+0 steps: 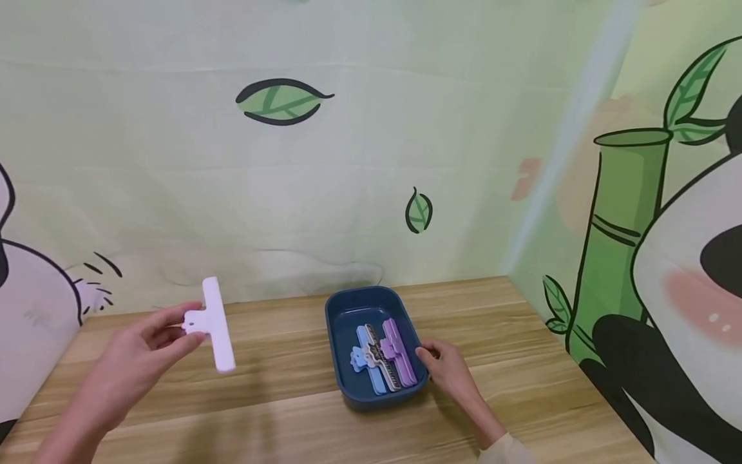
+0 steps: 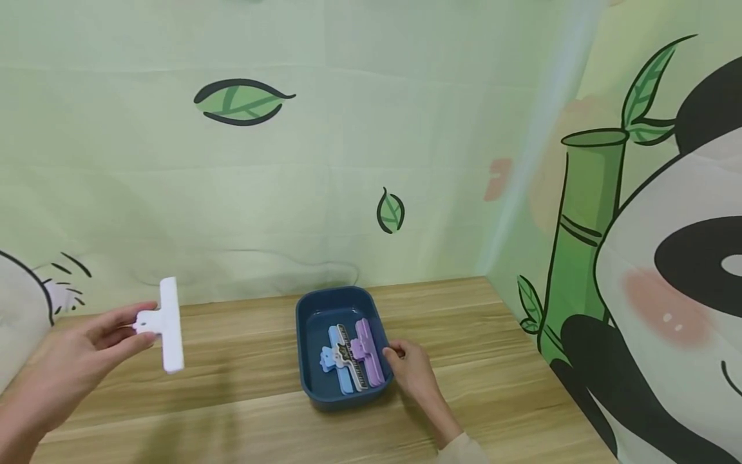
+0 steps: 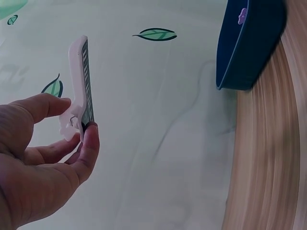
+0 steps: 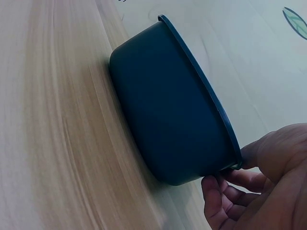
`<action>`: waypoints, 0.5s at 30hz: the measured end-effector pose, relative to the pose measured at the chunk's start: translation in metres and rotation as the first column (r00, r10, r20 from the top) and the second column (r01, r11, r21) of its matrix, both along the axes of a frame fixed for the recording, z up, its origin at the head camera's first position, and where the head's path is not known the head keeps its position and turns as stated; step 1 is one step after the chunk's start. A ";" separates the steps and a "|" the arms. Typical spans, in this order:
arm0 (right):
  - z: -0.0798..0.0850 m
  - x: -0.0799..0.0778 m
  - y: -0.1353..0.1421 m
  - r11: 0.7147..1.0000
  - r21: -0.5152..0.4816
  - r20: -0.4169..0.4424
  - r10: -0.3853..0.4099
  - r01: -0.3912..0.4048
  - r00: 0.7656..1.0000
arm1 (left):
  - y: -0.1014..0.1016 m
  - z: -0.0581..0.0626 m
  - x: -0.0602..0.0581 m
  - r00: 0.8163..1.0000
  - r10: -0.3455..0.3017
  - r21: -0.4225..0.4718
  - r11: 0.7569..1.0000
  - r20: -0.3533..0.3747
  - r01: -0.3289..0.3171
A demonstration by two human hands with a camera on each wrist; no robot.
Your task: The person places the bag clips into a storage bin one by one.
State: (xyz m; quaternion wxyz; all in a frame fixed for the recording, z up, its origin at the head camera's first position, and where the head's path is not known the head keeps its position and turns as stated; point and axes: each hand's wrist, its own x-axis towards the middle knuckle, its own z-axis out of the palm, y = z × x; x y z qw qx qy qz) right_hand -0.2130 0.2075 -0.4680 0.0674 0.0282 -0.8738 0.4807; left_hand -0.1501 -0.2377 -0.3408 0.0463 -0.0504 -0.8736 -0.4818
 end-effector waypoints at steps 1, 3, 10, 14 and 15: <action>0.000 0.000 0.000 1.000 -0.001 0.004 -0.002 0.002 1.000 | 0.001 0.000 0.000 1.000 -0.005 0.004 1.000 0.005 0.005; 0.000 -0.001 0.000 1.000 0.000 0.012 -0.007 0.007 1.000 | 0.004 0.001 -0.001 1.000 -0.010 0.001 1.000 0.014 0.010; -0.002 -0.001 0.001 1.000 0.007 0.029 -0.013 0.012 1.000 | 0.015 0.001 -0.005 0.999 -0.036 0.022 0.999 0.031 0.036; -0.002 -0.001 0.000 1.000 0.006 0.026 -0.013 0.013 1.000 | 0.022 0.001 -0.007 0.999 -0.049 0.044 0.998 0.018 0.048; -0.002 -0.001 0.000 1.000 0.004 0.022 -0.012 0.012 1.000 | 0.024 0.001 -0.008 0.999 -0.051 0.047 0.998 0.012 0.050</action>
